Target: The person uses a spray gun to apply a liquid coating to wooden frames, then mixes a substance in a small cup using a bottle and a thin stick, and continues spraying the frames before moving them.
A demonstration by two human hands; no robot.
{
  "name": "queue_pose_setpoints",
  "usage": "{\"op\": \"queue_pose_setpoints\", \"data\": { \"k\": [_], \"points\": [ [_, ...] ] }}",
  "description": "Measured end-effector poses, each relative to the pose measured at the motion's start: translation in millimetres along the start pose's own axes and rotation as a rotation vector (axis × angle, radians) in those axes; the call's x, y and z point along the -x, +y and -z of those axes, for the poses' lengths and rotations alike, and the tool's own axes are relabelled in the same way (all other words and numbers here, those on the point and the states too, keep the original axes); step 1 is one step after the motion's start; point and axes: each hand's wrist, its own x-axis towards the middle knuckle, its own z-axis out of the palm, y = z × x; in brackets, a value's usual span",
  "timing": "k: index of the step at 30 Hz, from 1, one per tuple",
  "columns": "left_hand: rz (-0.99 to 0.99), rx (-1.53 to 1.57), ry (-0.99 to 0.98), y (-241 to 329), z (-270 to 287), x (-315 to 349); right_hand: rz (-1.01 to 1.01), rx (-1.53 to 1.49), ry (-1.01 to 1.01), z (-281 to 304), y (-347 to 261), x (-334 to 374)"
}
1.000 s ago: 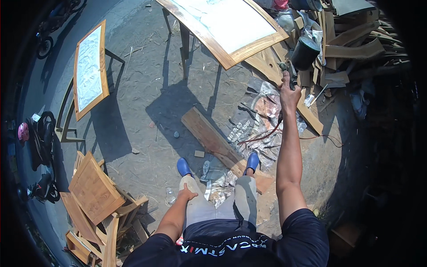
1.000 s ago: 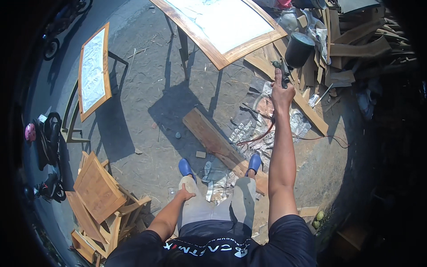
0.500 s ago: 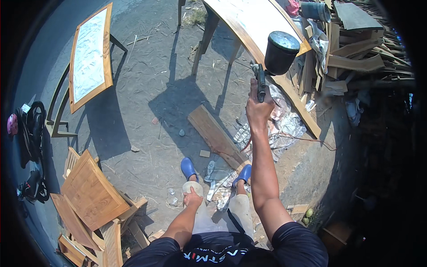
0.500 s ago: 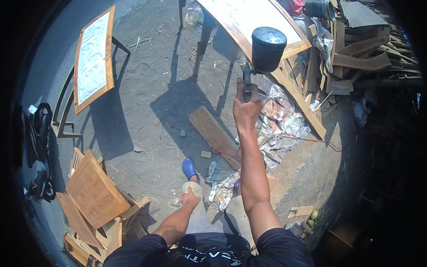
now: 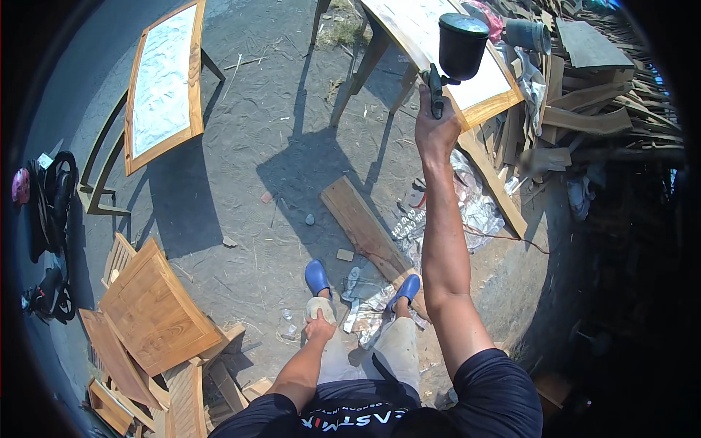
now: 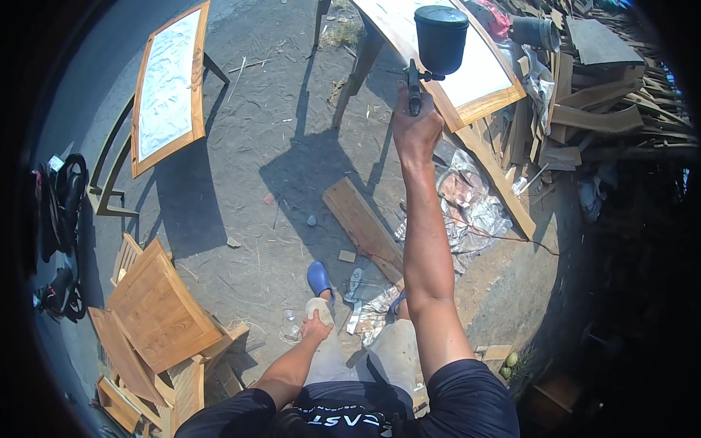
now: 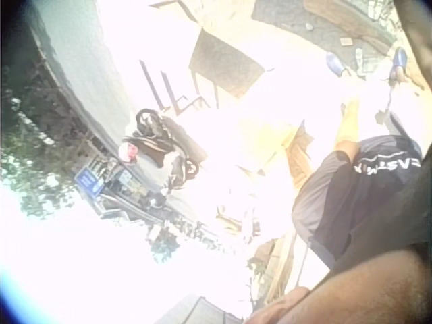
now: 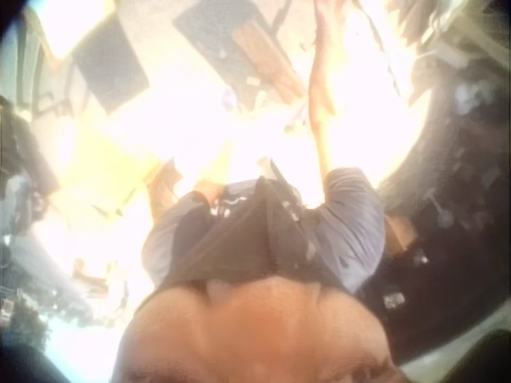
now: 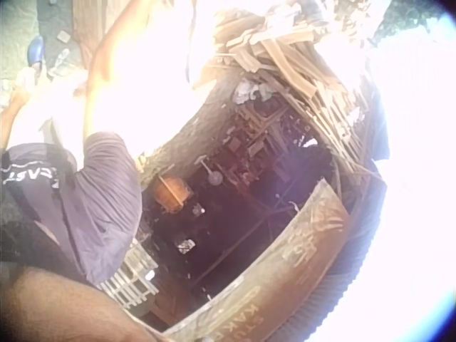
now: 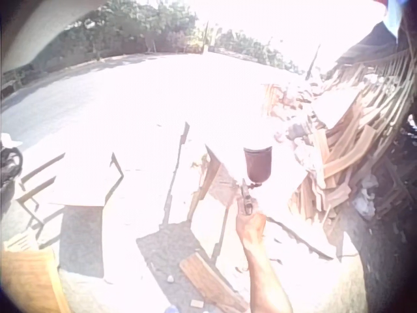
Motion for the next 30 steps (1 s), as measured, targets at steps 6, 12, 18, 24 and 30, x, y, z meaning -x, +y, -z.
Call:
{"op": "queue_pose_setpoints", "data": {
  "k": [6,12,18,24,30],
  "points": [
    [-0.161,0.195,-0.044,-45.5,26.6,-16.1,-0.094,0.071,0.024,71.6,7.4,60.3],
    [-0.179,0.297,0.071,-123.9,46.1,-25.2,-0.108,0.001,0.029,58.0,4.3,45.7],
    [-0.161,0.419,0.141,-146.7,86.2,-8.1,0.053,-0.084,0.034,-9.1,-34.7,-9.5],
    [-0.123,0.682,0.235,-144.5,129.9,-8.8,0.055,-0.093,-0.035,-83.3,-68.3,-81.0],
    [-0.075,0.881,0.261,-103.6,202.5,34.4,0.132,-0.066,0.046,-153.0,-67.0,-149.7]
  ]
}}
